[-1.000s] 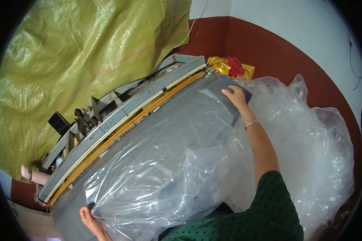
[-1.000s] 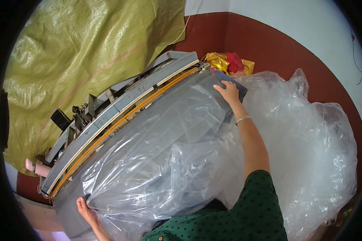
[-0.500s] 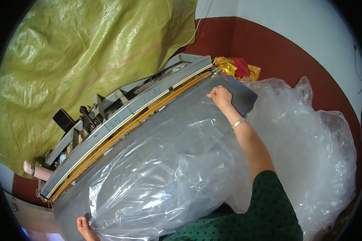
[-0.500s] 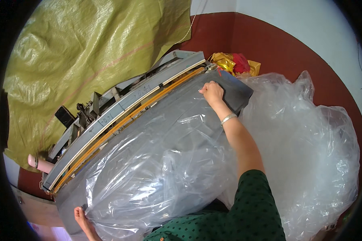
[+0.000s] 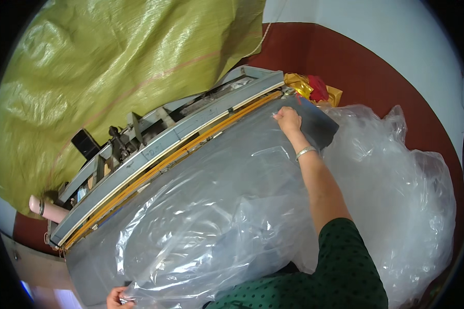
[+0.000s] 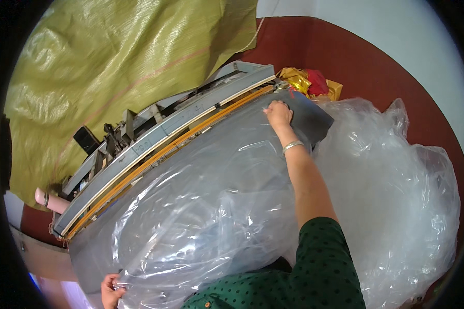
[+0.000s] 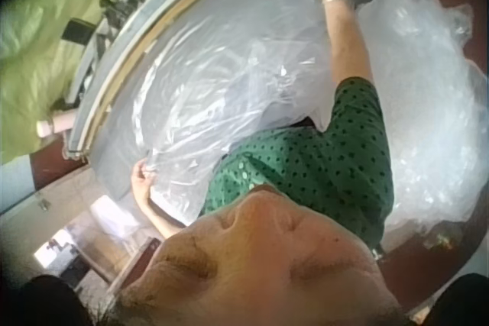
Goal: The person wraps a large, flat, grey object with a clear plastic sheet. They repeatedly smooth the plastic over the surface, fold the edges, and adjust the sheet to ensure it covers the object completely. The process involves handling the plastic and the object by hand without visible tools.
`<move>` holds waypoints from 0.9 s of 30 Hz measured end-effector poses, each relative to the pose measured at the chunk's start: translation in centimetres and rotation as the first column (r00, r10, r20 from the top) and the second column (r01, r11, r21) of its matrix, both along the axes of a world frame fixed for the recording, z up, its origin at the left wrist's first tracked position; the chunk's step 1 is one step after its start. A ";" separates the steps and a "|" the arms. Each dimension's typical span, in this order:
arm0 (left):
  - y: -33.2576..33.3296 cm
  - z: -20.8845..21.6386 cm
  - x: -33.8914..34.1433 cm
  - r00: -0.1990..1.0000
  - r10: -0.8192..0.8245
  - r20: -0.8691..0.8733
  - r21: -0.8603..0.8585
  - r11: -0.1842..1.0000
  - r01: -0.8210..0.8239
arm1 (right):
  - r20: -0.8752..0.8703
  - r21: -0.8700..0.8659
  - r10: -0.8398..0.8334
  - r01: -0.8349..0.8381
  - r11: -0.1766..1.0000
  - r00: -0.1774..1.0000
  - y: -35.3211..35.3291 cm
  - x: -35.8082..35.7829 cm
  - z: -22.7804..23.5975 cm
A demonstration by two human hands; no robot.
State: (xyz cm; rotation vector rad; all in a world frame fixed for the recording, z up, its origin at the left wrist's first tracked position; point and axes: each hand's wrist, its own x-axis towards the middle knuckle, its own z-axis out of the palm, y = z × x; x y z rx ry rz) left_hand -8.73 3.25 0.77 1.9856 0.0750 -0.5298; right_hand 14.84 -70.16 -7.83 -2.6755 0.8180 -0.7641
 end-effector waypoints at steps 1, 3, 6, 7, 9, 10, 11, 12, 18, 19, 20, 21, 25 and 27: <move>-0.5 0.2 -0.3 0.998 0.014 -0.059 0.210 0.978 -0.002 | 0.017 -0.094 0.000 0.002 0.996 1.000 -0.2 0.3 -0.6; 4.0 -2.0 -1.6 1.000 -0.008 -0.025 0.429 0.903 0.018 | 0.069 -0.160 0.066 -0.054 0.986 0.995 0.5 1.3 -1.4; 13.0 -4.5 -4.8 0.938 0.314 0.146 0.546 0.765 -0.341 | 0.050 -0.233 0.102 -0.088 0.969 0.993 1.9 -0.1 0.4; 17.3 -3.9 -6.3 0.923 0.320 0.214 0.580 0.718 -0.384 | 0.044 -0.225 0.092 -0.080 0.971 0.995 2.5 0.0 0.7; 27.6 -3.8 -9.0 0.823 0.333 0.459 0.610 0.556 -0.565 | 0.012 -0.276 0.112 -0.104 0.956 0.994 1.3 -0.2 -0.8; 27.3 -1.7 -6.7 0.816 0.287 0.502 0.692 0.432 -0.578 | -0.011 -0.165 0.076 -0.076 0.983 0.997 -1.2 -0.7 -0.9; 30.6 1.4 -8.5 0.788 0.260 0.558 0.742 0.269 -0.614 | -0.078 -0.164 0.047 -0.060 0.985 0.996 0.6 0.3 -0.8; 30.9 3.5 -5.1 0.766 0.144 0.626 0.721 0.267 -0.639 | -0.014 -0.186 0.070 -0.072 0.980 0.997 -4.6 0.3 -2.6; 19.7 12.7 3.9 0.109 -0.308 0.945 0.109 -0.018 -0.994 | -0.072 -0.169 0.001 -0.013 0.986 0.997 -3.9 1.5 -2.9; 16.1 11.6 5.5 0.037 -0.146 0.989 0.085 0.336 -0.938 | -0.063 -0.178 -0.033 0.021 0.984 0.997 -4.9 0.5 -2.3; 13.2 8.5 6.3 0.194 -0.011 0.981 0.178 0.458 -0.871 | -0.054 -0.179 -0.068 0.057 0.982 0.996 -6.9 -0.6 -2.5; 11.5 5.4 6.6 0.453 -0.002 0.891 0.342 0.659 -0.670 | -0.052 -0.179 -0.094 0.084 0.980 0.994 -9.5 -1.5 -3.4; 16.9 -7.7 4.4 0.788 0.166 0.593 0.564 0.614 -0.553 | -0.053 -0.273 -0.053 0.037 0.961 0.997 -15.1 -2.6 -6.0; 16.7 -6.7 4.3 0.837 0.122 0.533 0.660 0.559 -0.502 | -0.023 -0.253 -0.097 0.088 0.963 0.995 -16.2 -4.9 -6.2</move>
